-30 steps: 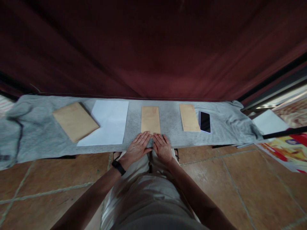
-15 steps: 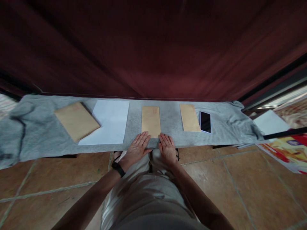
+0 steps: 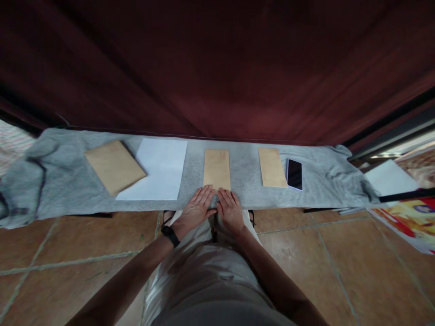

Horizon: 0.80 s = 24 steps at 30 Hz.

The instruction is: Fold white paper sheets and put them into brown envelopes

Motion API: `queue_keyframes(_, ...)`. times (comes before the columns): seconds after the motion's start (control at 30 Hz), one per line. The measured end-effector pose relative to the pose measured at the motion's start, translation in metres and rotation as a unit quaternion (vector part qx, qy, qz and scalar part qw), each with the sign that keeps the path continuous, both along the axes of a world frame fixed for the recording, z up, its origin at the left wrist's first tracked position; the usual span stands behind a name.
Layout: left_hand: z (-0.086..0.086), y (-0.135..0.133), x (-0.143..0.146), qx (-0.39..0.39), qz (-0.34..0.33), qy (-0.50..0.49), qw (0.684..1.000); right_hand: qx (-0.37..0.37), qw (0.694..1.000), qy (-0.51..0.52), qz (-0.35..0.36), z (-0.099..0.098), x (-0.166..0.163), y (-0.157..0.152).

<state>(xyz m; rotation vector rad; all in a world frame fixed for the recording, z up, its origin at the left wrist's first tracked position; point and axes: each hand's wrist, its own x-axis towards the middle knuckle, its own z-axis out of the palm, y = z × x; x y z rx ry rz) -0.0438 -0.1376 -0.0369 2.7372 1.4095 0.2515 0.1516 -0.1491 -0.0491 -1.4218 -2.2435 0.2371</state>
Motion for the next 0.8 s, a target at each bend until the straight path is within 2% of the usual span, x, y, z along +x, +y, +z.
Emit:
queue_keyframes(0.3,0.000,-0.003,0.003,-0.004,0.017,0.017,1.000,0.004,1.000,-0.003,-0.018,-0.002,0.003,-0.002)
queue_keyframes(0.63,-0.002,-0.007,-0.003,0.008,0.031,-0.014,0.999,-0.010,0.999,-0.020,-0.046,-0.002,0.023,-0.008)
queue_keyframes(0.8,-0.002,-0.010,-0.006,0.012,0.040,-0.025,0.999,-0.012,0.999,-0.004,-0.052,0.001,0.022,-0.008)
